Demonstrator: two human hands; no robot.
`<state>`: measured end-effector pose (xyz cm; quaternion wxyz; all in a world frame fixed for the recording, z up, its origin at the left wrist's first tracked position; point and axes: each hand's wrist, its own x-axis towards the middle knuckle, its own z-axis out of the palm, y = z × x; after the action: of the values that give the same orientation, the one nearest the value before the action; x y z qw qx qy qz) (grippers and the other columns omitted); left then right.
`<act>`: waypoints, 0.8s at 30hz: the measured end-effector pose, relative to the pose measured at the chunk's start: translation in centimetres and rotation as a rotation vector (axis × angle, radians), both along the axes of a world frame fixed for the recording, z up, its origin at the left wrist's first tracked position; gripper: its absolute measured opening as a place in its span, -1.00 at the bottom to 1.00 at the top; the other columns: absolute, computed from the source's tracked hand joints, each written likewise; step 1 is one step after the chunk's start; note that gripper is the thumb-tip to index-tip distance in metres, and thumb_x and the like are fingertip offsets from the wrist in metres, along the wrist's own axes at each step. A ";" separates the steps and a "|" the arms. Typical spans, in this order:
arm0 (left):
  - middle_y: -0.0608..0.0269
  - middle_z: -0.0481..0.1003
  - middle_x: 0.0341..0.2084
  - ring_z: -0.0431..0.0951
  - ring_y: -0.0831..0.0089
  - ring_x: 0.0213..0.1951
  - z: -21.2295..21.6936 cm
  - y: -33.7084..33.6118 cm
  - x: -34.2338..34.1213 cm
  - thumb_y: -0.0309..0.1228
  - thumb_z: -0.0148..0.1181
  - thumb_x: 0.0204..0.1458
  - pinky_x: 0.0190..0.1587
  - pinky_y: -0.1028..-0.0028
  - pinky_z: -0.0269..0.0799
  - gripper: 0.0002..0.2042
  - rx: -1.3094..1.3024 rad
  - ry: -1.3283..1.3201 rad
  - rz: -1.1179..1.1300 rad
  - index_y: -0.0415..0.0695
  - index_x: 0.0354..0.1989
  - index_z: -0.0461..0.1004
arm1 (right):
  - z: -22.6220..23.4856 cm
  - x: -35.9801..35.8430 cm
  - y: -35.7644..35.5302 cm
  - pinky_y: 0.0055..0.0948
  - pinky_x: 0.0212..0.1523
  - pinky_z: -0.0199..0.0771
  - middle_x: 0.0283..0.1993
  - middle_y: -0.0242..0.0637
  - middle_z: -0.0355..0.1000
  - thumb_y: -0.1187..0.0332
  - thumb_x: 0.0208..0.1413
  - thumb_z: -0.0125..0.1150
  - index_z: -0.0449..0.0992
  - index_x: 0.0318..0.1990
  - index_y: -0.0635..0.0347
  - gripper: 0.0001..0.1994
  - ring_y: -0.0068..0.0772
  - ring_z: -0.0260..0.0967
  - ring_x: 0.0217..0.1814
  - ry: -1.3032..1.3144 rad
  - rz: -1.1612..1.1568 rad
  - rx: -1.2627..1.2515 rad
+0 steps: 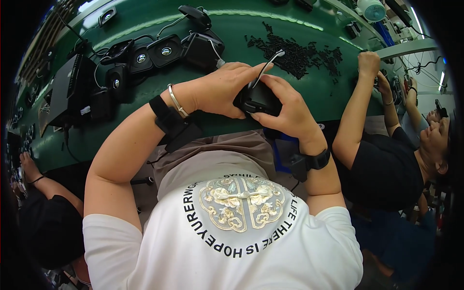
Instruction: The person picks up a speaker and a housing, inserts the speaker into the housing, and threads the wire through a hole. They then pick up screws from the table and place them into the housing before repeating the process with another assembly.
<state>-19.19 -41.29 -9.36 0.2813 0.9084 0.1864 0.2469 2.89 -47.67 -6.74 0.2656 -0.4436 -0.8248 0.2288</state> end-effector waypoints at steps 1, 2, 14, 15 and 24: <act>0.01 0.38 0.09 0.35 0.02 0.12 -0.1 0.0 0.1 -0.39 0.46 -0.34 0.25 0.20 0.19 0.04 -0.028 0.033 -0.002 -0.19 0.41 -0.02 | -0.1 0.0 -0.2 -0.25 0.17 0.39 0.16 0.00 0.37 0.31 -0.29 0.51 0.37 0.18 0.34 -0.24 -0.04 0.39 0.16 -0.003 -0.001 -0.006; 0.01 0.38 0.09 0.35 0.02 0.12 -0.2 -0.1 0.1 -0.39 0.46 -0.34 0.25 0.20 0.19 0.04 -0.034 0.030 -0.003 -0.19 0.41 -0.02 | -0.2 -0.1 -0.4 -0.25 0.17 0.39 0.16 0.00 0.37 0.31 -0.29 0.51 0.38 0.18 0.35 -0.24 -0.04 0.39 0.16 -0.003 -0.013 0.006; 0.03 0.40 -0.16 0.37 0.03 -0.06 -0.3 -1.5 0.5 -0.32 0.46 -0.41 0.11 0.19 0.26 0.12 0.058 -0.024 0.148 -0.20 0.43 -0.07 | -1.1 0.0 -0.9 -0.23 0.18 0.40 0.17 0.02 0.37 0.36 -0.29 0.53 0.39 0.17 0.35 -0.25 -0.01 0.39 0.17 -0.019 -0.043 0.124; 0.03 0.39 -0.15 0.36 0.03 -0.06 -0.3 -1.4 0.5 -0.32 0.45 -0.41 0.11 0.19 0.26 0.11 0.053 -0.022 0.147 -0.20 0.42 -0.07 | -1.0 0.0 -0.9 -0.23 0.18 0.40 0.18 0.02 0.37 0.36 -0.30 0.53 0.39 0.17 0.35 -0.25 -0.01 0.38 0.18 -0.025 -0.040 0.120; 0.00 0.42 -0.12 0.37 0.00 0.01 0.7 -0.8 1.0 -0.31 0.43 -0.38 0.15 0.20 0.28 0.02 0.029 0.012 0.129 -0.17 0.38 0.03 | 0.4 0.8 -0.4 -0.17 0.19 0.38 0.20 -0.01 0.36 0.37 -0.32 0.53 0.38 0.17 0.34 -0.24 0.03 0.33 0.21 -0.047 -0.006 0.083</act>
<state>-18.16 -42.11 -8.65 0.2506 0.8999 0.2427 0.2615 3.70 -48.05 -6.34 0.2651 -0.4400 -0.8382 0.1834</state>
